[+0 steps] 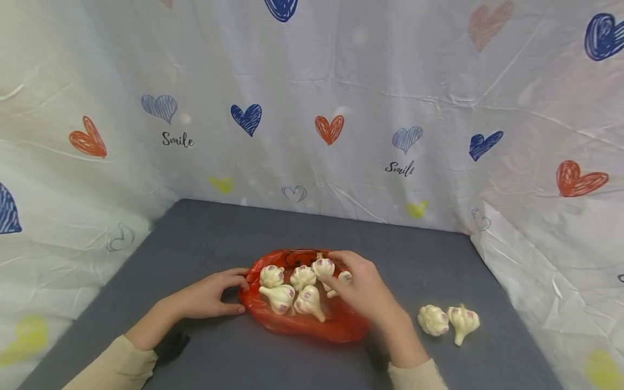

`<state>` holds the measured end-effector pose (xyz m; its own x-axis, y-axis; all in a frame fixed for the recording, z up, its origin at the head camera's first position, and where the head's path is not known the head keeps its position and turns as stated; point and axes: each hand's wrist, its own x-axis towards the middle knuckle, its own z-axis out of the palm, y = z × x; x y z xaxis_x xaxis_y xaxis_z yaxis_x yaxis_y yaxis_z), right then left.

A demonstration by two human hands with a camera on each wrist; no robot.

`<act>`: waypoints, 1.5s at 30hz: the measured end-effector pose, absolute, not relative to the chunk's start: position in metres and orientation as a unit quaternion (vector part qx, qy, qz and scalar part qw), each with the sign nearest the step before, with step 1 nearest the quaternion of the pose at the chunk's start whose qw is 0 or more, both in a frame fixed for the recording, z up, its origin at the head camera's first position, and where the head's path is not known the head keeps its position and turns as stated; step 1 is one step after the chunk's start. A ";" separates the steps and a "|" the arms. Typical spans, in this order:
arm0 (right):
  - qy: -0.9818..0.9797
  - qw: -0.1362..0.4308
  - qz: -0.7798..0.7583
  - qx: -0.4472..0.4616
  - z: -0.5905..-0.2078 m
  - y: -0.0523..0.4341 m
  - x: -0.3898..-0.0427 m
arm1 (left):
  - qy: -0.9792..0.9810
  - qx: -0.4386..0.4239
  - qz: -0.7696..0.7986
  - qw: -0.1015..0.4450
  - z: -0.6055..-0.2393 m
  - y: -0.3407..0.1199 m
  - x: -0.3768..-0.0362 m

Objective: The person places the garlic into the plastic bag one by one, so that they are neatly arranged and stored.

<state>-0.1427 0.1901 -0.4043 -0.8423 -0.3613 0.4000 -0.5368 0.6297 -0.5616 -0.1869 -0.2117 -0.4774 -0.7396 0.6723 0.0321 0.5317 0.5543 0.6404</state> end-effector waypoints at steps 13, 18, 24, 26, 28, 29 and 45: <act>-0.907 0.146 0.327 0.223 -0.400 0.208 -0.142 | 0.877 0.339 0.322 0.108 -0.477 -0.214 -0.184; -0.911 0.160 0.312 0.215 -0.401 0.216 -0.141 | 0.877 0.341 0.322 0.105 -0.480 -0.216 -0.184; -0.917 0.153 0.311 0.199 -0.408 0.226 -0.138 | 0.876 0.339 0.325 0.108 -0.480 -0.217 -0.183; -0.918 0.150 0.312 0.194 -0.409 0.230 -0.137 | 0.877 0.338 0.325 0.108 -0.480 -0.218 -0.183; -0.919 0.149 0.312 0.190 -0.410 0.233 -0.135 | 0.878 0.337 0.323 0.108 -0.480 -0.218 -0.183; -0.919 0.149 0.312 0.188 -0.410 0.234 -0.134 | 0.878 0.337 0.322 0.107 -0.480 -0.218 -0.183; -0.930 0.149 0.301 0.148 -0.405 0.256 -0.121 | 0.875 0.345 0.322 0.105 -0.481 -0.211 -0.187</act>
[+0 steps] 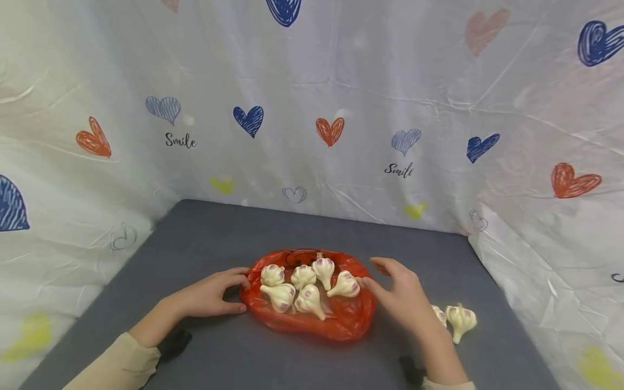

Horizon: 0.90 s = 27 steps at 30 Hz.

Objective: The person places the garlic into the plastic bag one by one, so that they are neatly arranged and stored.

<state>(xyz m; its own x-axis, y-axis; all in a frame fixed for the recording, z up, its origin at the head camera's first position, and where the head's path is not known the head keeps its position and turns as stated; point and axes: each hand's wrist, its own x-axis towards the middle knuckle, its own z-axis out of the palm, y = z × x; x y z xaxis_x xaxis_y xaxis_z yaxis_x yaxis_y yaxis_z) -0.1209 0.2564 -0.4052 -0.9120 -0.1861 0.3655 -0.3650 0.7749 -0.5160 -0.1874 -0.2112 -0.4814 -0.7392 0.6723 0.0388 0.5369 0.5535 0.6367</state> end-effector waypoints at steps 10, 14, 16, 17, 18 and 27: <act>-0.938 0.141 0.286 0.139 -0.407 0.271 -0.121 | 0.876 0.341 0.324 0.106 -0.479 -0.210 -0.186; -0.941 0.137 0.280 0.131 -0.408 0.275 -0.120 | 0.878 0.342 0.318 0.107 -0.479 -0.209 -0.188; -0.943 0.134 0.279 0.123 -0.408 0.277 -0.119 | 0.878 0.346 0.315 0.105 -0.479 -0.209 -0.188; -0.944 0.131 0.278 0.120 -0.407 0.279 -0.118 | 0.877 0.348 0.314 0.104 -0.479 -0.209 -0.189; -0.945 0.129 0.279 0.117 -0.407 0.280 -0.118 | 0.877 0.349 0.313 0.103 -0.479 -0.209 -0.189; -0.951 0.110 0.271 0.102 -0.410 0.288 -0.119 | 0.879 0.348 0.312 0.095 -0.480 -0.210 -0.186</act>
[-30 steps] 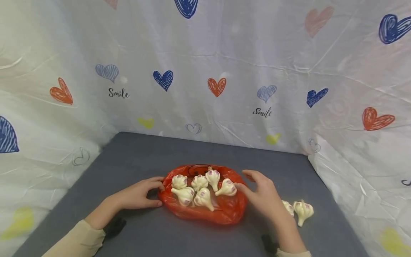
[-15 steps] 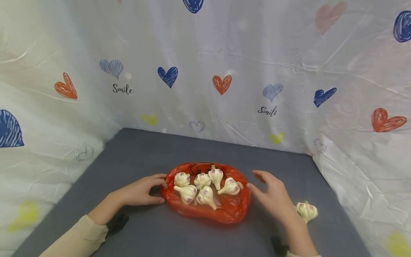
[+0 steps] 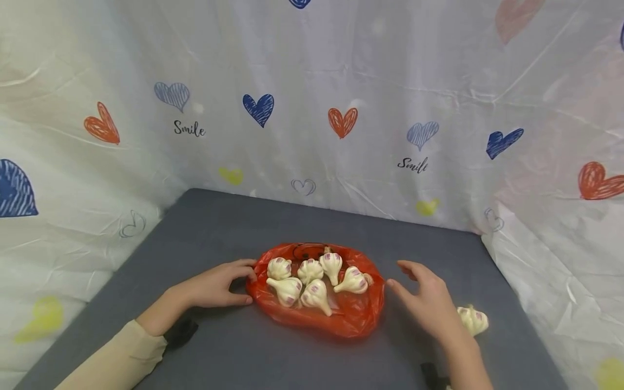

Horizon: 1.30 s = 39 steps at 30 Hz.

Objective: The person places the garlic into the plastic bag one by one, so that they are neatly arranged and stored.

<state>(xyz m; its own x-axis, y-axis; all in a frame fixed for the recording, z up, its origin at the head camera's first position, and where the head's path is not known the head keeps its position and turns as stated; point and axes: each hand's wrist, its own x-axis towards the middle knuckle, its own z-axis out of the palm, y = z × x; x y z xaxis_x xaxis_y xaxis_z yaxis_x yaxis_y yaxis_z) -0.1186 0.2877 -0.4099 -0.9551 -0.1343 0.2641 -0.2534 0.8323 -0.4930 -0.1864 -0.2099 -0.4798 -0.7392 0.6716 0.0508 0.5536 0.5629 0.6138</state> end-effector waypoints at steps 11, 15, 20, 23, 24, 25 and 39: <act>-0.956 0.100 0.256 0.098 -0.416 0.299 -0.118 | 0.881 0.342 0.314 0.093 -0.476 -0.212 -0.183; -0.959 0.090 0.252 0.093 -0.420 0.303 -0.116 | 0.883 0.337 0.311 0.096 -0.476 -0.212 -0.183; -0.964 0.074 0.239 0.086 -0.426 0.310 -0.114 | 0.885 0.336 0.307 0.099 -0.475 -0.210 -0.183; -0.966 0.070 0.232 0.085 -0.429 0.313 -0.114 | 0.883 0.338 0.309 0.101 -0.474 -0.209 -0.183; -0.967 0.070 0.230 0.085 -0.429 0.314 -0.114 | 0.883 0.339 0.309 0.102 -0.474 -0.208 -0.183; -0.967 0.071 0.230 0.086 -0.430 0.315 -0.114 | 0.883 0.339 0.309 0.102 -0.473 -0.208 -0.183; -0.972 0.039 0.222 0.072 -0.435 0.319 -0.115 | 0.885 0.337 0.305 0.103 -0.472 -0.208 -0.183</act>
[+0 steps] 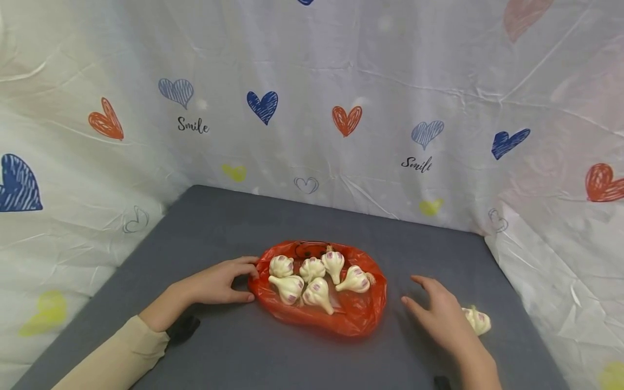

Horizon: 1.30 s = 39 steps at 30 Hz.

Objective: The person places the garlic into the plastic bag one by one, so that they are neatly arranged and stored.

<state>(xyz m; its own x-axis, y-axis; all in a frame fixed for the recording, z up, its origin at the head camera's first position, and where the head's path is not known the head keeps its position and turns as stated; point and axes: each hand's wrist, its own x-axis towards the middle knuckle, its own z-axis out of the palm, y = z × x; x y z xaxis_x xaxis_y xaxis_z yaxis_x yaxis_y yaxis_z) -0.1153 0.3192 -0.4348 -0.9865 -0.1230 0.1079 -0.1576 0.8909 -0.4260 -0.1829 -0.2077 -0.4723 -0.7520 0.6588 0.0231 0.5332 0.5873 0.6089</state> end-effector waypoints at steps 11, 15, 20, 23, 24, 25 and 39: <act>-0.974 0.034 0.214 0.063 -0.436 0.329 -0.111 | 0.884 0.337 0.307 0.101 -0.473 -0.209 -0.184; -0.974 0.035 0.214 0.064 -0.437 0.332 -0.108 | 0.884 0.336 0.307 0.102 -0.473 -0.209 -0.185; -0.974 0.027 0.218 0.064 -0.438 0.335 -0.104 | 0.885 0.336 0.307 0.101 -0.473 -0.209 -0.185; -0.973 0.028 0.220 0.067 -0.440 0.337 -0.101 | 0.884 0.338 0.307 0.100 -0.474 -0.209 -0.184; -0.972 0.032 0.220 0.070 -0.440 0.337 -0.100 | 0.884 0.338 0.307 0.099 -0.475 -0.209 -0.184; -0.972 0.038 0.219 0.074 -0.441 0.338 -0.099 | 0.884 0.339 0.307 0.098 -0.475 -0.209 -0.185; -0.970 0.056 0.215 0.099 -0.445 0.344 -0.094 | 0.884 0.340 0.305 0.098 -0.474 -0.208 -0.184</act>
